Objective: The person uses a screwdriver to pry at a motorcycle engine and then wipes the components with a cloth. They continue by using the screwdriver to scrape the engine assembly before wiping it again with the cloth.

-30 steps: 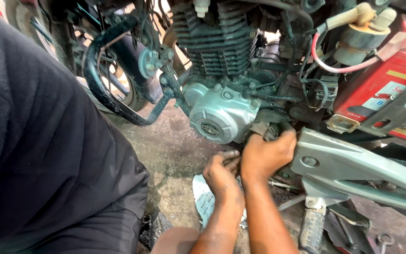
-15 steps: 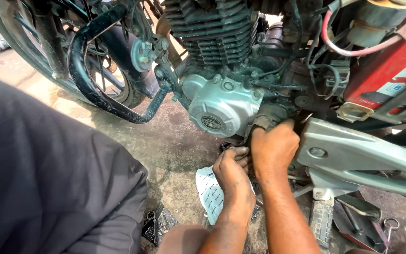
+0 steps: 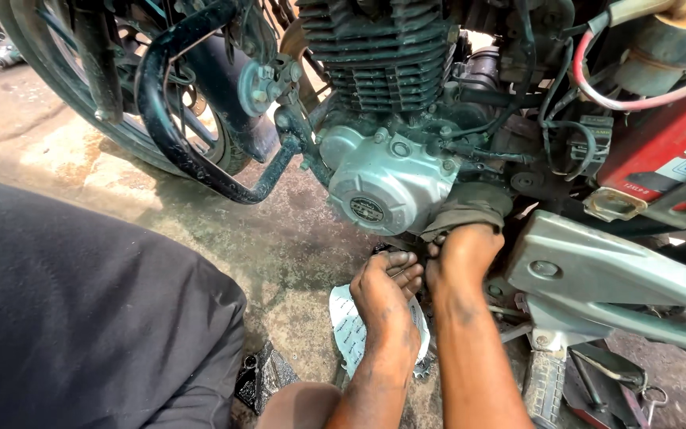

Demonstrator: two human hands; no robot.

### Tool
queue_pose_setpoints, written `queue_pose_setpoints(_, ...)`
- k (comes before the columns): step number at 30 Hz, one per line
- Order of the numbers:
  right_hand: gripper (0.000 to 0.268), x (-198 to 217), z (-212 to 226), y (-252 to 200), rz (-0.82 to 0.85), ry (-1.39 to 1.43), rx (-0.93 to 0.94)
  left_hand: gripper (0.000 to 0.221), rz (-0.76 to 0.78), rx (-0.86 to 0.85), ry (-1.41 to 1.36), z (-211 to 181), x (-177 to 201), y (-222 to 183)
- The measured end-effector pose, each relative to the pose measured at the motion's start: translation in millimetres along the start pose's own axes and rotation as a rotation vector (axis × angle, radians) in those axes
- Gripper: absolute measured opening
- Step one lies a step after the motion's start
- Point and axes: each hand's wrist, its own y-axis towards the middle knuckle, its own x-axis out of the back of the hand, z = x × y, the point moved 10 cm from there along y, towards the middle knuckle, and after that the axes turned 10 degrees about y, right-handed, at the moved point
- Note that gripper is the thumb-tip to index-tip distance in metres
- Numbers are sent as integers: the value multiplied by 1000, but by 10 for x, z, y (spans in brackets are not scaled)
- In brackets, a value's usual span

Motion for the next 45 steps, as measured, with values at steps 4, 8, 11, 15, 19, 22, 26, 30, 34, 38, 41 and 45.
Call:
queue_pose_setpoints(4, 14, -78, -420, -104, 170, 409, -314, 22, 6, -41, -8, -59, 29, -43)
queue_pose_setpoints(8, 17, -179, -551, -304, 334, 818, -613, 19, 24, -56, 42, 64, 95, 48)
queue_pose_setpoints(11, 20, -223, -326, -480, 409, 1003, -732, 15, 31, -66, 245, 47, -14, -56)
queue_pose_setpoints(15, 25, 464, -56, -714, 151, -23, -615, 24, 44, -116, 539, 259, -114, -12)
queue_pose_setpoints(19, 33, 387, 759, -720, 309, -899, -153, 41, 191, -109, 610, 337, -382, -83)
queue_pose_setpoints(22, 38, 262, 992, -867, 551, -1219, 51, 42, 188, -50, 564, 494, -394, -49)
queue_pose_setpoints(26, 43, 228, 1305, -969, 817, -1021, 223, 34, -3, -231, 630, 297, -293, -43)
queue_pose_setpoints(30, 46, 744, 1343, -833, 587, -775, -71, 41, -104, -542, 803, -179, -496, -495)
queue_pose_setpoints(34, 41, 982, 1190, -768, 557, -914, 26, 68, -68, -838, 857, -193, -874, -694)
queue_pose_setpoints(38, 40, 1006, 1034, -780, 626, -803, -1, 74, -37, -1085, 785, -157, -1149, -881)
queue_pose_setpoints(41, 32, 1020, 1025, -757, 646, -800, 73, 59, 18, -1243, 828, -98, -1298, -900)
queue_pose_setpoints(45, 38, 1006, 1099, -667, 671, -743, 88, 48, -20, -1401, 1017, -185, -1343, -837)
